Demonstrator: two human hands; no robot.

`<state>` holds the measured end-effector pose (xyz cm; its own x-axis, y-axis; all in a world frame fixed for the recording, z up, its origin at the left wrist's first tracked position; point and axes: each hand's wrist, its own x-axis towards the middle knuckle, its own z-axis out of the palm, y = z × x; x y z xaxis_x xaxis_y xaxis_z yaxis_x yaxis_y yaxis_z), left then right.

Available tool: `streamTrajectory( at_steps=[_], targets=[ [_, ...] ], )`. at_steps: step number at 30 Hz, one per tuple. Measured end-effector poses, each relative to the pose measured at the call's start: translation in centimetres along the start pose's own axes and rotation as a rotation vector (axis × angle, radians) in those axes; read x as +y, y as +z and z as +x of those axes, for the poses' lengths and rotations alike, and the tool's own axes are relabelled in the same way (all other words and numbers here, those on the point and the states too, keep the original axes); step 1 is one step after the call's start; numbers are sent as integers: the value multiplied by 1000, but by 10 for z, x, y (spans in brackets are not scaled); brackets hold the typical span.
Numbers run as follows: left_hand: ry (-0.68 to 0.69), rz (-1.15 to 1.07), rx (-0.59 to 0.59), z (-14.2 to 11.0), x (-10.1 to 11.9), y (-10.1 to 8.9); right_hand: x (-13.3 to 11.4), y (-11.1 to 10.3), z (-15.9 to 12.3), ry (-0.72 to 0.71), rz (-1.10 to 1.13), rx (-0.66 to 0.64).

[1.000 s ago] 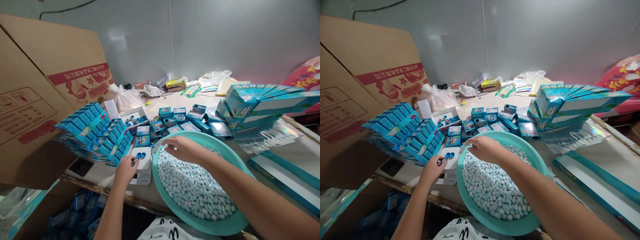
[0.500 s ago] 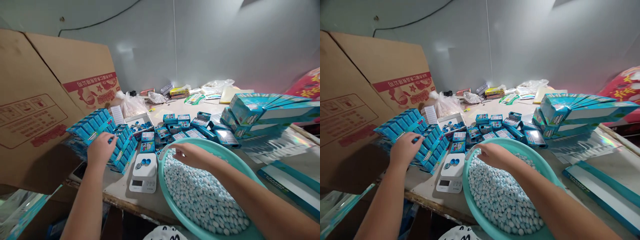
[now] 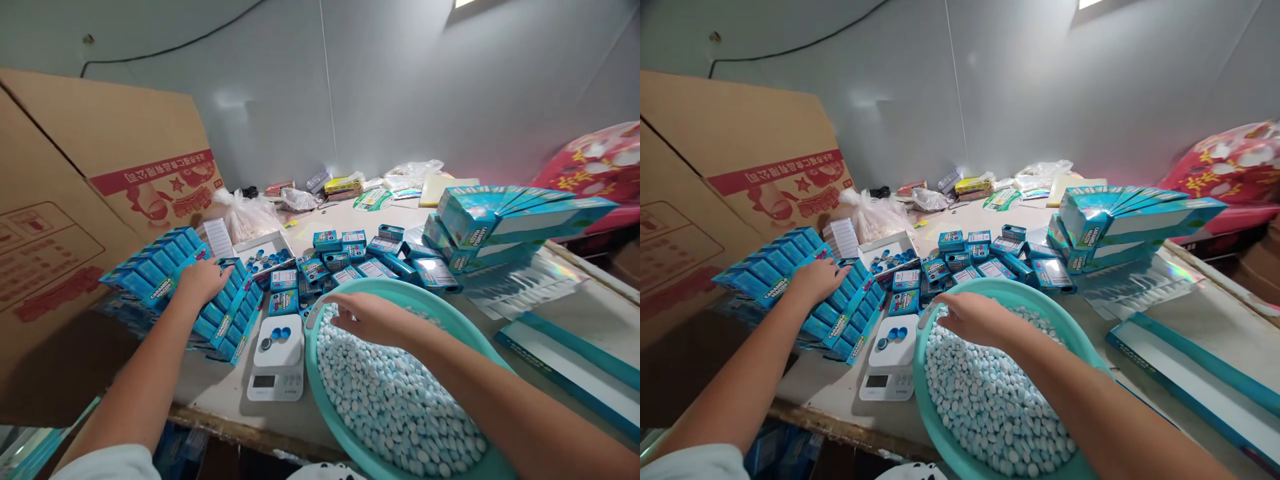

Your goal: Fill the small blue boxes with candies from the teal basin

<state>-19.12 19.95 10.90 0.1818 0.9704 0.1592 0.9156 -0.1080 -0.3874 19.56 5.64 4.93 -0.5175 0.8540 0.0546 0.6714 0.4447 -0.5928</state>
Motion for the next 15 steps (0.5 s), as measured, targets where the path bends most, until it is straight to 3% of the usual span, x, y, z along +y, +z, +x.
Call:
streamTrajectory(
  at_steps=[15],
  targets=[
    [-178, -71, -138, 3, -9, -3, 8, 2, 0, 80, 158, 12]
  ],
)
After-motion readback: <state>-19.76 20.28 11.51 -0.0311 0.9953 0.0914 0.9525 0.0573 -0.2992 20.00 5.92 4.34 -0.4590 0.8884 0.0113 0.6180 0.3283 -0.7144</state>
